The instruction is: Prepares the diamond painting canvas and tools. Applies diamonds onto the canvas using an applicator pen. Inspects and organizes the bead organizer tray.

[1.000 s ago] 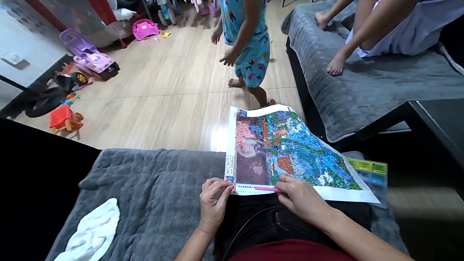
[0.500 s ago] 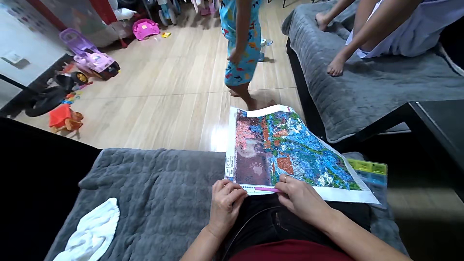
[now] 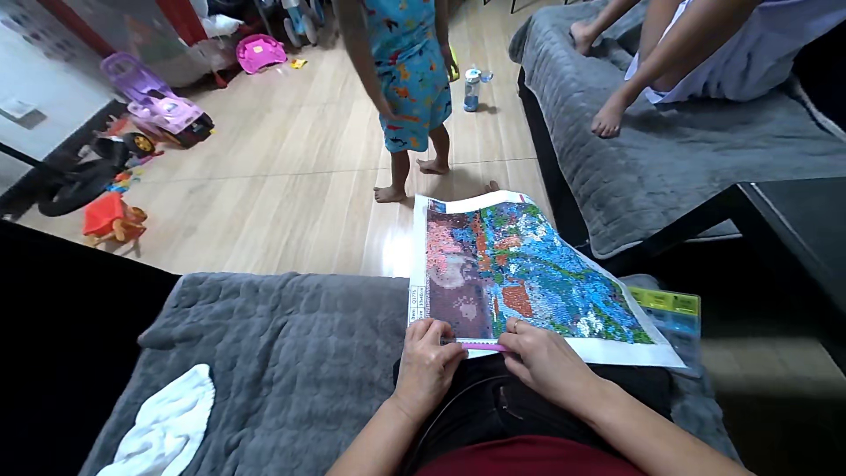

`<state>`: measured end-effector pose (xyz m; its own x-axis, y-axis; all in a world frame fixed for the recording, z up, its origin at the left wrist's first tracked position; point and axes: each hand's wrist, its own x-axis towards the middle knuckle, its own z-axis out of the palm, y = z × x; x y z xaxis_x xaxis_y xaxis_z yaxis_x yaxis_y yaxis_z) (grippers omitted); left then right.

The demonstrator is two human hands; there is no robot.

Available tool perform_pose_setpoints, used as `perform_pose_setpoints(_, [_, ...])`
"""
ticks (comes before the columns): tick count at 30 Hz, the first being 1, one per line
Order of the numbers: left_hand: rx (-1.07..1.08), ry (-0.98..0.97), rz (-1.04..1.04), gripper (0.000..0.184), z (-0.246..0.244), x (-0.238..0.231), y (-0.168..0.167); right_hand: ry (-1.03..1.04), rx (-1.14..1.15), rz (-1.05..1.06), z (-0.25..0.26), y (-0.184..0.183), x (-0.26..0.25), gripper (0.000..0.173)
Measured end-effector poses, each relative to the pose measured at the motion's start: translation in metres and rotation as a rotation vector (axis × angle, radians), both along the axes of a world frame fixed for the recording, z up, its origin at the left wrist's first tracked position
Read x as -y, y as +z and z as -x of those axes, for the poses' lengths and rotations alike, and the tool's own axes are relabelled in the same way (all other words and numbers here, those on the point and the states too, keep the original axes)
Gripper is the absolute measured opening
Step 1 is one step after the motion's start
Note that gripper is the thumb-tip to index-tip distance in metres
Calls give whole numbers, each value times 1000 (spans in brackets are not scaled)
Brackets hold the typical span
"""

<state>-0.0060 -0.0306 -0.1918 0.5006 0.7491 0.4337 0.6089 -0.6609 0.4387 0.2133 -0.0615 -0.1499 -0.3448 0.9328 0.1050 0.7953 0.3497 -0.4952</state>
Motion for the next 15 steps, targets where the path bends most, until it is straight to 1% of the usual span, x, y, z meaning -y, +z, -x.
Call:
perform_pose_setpoints(6, [-25, -53, 2, 17, 6, 3, 0, 7, 11, 36, 0, 1, -1, 9])
perform_pose_setpoints(9, [-15, -45, -18, 17, 7, 5, -1, 11, 6, 10, 1, 1, -1, 8])
perform_pose_setpoints(11, [-15, -34, -72, 17, 6, 6, -3, 13, 6, -1, 1, 1, -1, 8])
perform_pose_setpoints(15, [-32, -31, -242, 18, 3, 6, -11, 11, 12, 18, 1, 3, -1, 8])
